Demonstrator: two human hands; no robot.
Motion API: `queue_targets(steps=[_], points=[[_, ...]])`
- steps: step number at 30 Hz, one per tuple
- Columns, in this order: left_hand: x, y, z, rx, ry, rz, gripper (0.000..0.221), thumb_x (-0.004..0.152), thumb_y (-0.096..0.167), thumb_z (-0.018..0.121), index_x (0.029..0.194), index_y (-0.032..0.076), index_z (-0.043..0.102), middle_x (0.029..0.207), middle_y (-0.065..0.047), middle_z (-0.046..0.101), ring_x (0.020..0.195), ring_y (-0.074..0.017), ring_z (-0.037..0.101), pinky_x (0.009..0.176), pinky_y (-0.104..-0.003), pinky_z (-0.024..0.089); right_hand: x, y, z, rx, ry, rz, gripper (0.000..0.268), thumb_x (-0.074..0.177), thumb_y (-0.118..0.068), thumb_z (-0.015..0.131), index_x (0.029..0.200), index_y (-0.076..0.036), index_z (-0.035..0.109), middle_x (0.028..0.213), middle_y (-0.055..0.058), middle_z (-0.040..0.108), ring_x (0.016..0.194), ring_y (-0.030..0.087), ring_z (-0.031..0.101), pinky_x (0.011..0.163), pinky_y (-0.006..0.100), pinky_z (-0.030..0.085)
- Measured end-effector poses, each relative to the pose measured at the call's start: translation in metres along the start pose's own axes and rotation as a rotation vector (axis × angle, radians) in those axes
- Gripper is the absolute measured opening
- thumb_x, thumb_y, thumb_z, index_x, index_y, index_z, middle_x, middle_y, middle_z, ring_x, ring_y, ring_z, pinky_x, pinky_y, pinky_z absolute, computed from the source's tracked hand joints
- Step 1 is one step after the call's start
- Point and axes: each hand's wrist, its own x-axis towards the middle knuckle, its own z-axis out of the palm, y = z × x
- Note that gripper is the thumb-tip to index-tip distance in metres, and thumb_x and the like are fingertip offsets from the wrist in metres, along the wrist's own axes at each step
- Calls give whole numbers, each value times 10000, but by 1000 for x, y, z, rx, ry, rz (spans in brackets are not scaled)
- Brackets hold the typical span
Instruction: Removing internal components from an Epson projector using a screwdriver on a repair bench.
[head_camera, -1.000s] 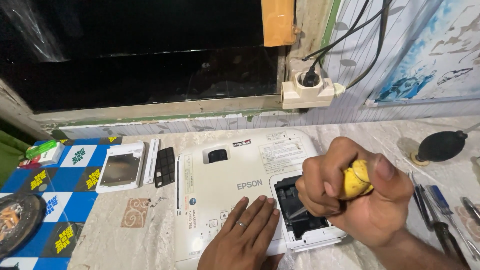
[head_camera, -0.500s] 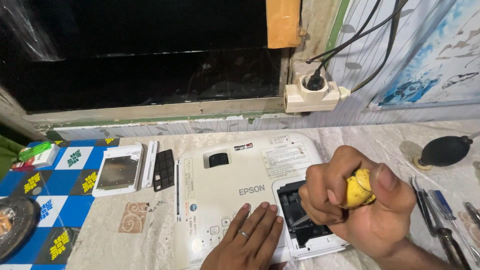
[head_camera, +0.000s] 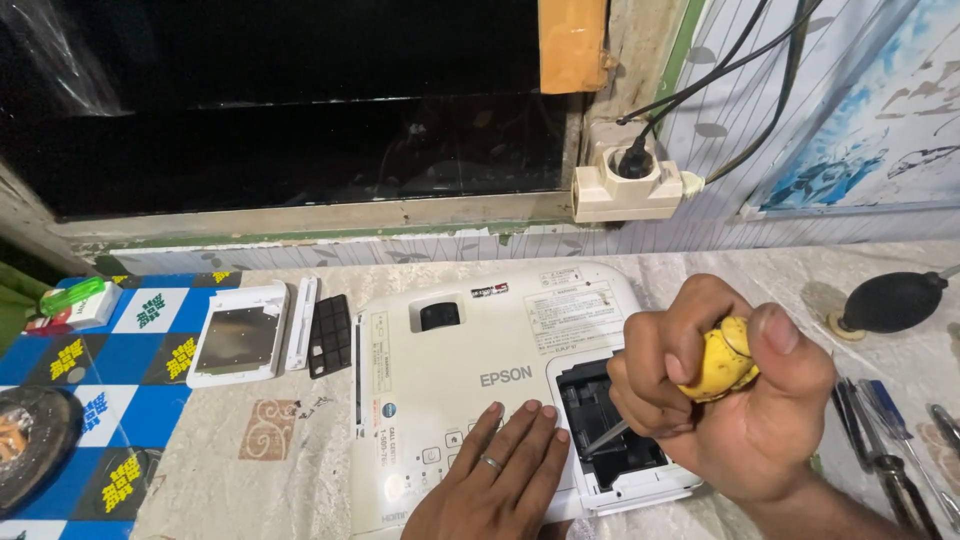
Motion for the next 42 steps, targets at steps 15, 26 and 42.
queue_targets(steps=[15, 26, 42], points=[[24, -3, -13, 96, -99, 58, 839, 814, 483, 731, 1428, -53, 533, 1472, -281, 535, 1379, -430, 479, 1196, -625, 268, -7, 13, 47, -476, 215, -89, 351, 971, -275, 525, 854, 48, 598, 772, 157, 533, 544, 196, 519, 439, 269, 397], [61, -22, -27, -329, -411, 42, 960, 617, 427, 803, 1472, 172, 447, 1411, -237, 451, 1245, -492, 372, 1049, -561, 316, -11, 10, 41, -366, 83, -121, 358, 979, -343, 489, 777, -47, 477, 557, 87, 391, 466, 148, 333, 405, 263, 209], [54, -26, -10, -339, -132, 143, 617, 596, 396, 807, 1022, -33, 685, 1042, -219, 609, 1171, -429, 496, 892, -456, 530, 1, 5, 4, -42, -9, 13, 370, 957, -411, 474, 746, -110, 427, 517, 23, 255, 433, 99, 130, 353, 249, 144]])
